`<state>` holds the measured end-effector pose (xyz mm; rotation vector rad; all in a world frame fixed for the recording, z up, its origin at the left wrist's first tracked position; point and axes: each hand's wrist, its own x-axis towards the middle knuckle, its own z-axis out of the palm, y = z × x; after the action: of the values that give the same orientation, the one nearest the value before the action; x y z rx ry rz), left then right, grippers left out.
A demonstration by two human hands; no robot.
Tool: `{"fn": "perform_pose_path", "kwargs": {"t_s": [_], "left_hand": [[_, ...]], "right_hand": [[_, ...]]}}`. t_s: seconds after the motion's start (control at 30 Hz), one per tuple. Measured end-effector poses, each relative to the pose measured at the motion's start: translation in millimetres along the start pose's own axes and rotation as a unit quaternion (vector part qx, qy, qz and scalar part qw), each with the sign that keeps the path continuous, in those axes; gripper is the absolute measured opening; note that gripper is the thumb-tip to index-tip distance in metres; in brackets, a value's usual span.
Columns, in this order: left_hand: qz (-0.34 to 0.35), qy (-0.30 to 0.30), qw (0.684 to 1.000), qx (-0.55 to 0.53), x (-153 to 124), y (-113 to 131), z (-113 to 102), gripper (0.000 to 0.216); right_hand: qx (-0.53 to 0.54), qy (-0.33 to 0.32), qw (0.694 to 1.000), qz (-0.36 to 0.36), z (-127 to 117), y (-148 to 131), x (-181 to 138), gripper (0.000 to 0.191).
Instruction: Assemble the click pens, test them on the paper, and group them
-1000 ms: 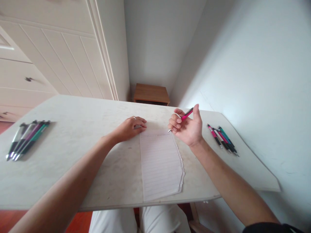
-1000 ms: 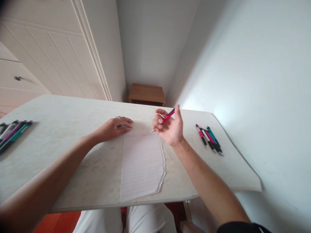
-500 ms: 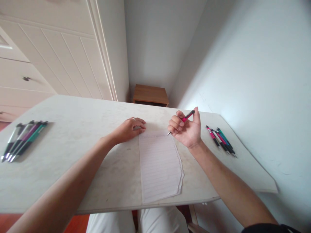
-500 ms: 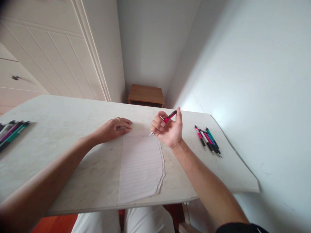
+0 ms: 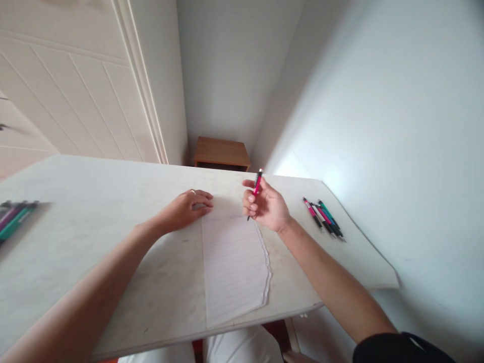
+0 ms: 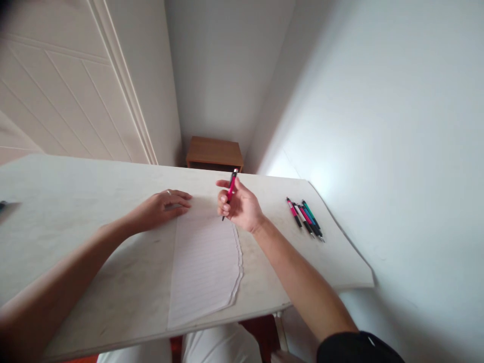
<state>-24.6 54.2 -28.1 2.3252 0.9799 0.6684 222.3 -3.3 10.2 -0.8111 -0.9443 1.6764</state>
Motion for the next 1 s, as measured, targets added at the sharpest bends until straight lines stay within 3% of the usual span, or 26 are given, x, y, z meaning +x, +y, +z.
{"fn": "perform_pose_path", "kwargs": {"t_s": [0.13,0.23,0.37,0.43,0.5,0.6,0.8,1.0], "left_hand": [[0.001,0.001,1.000,0.003,0.7,-4.7,0.5,0.035],[0.000,-0.003,1.000,-0.001,0.9,-5.9,-0.5,0.040],[-0.011,-0.013,1.000,0.003,0.6,-4.0,-3.0,0.044],[-0.015,-0.016,1.000,0.003,0.4,-3.8,-3.5,0.044],[-0.015,-0.013,1.000,-0.001,0.2,-5.3,-2.9,0.045],[-0.004,-0.006,1.000,-0.005,0.2,-9.9,-0.8,0.046],[0.020,-0.001,1.000,0.003,0.6,-15.4,1.8,0.045],[0.015,0.005,1.000,-0.002,2.0,-11.1,0.7,0.047]], "right_hand": [[-0.147,0.025,0.989,0.017,-11.6,3.7,6.1,0.035],[-0.300,0.077,0.951,-0.018,-22.5,6.8,10.5,0.033],[-0.380,0.127,0.916,-0.033,-36.0,5.9,13.3,0.020],[-0.444,0.140,0.881,-0.080,-41.7,2.3,12.2,0.017],[-0.522,0.158,0.827,-0.135,-46.6,-2.2,9.3,0.017],[-0.596,0.187,0.763,-0.167,-53.0,-7.9,2.2,0.019],[-0.608,0.257,0.741,-0.122,-71.8,-17.7,-25.6,0.027],[-0.675,0.256,0.692,-0.032,-108.1,-33.8,-61.9,0.024]]}}
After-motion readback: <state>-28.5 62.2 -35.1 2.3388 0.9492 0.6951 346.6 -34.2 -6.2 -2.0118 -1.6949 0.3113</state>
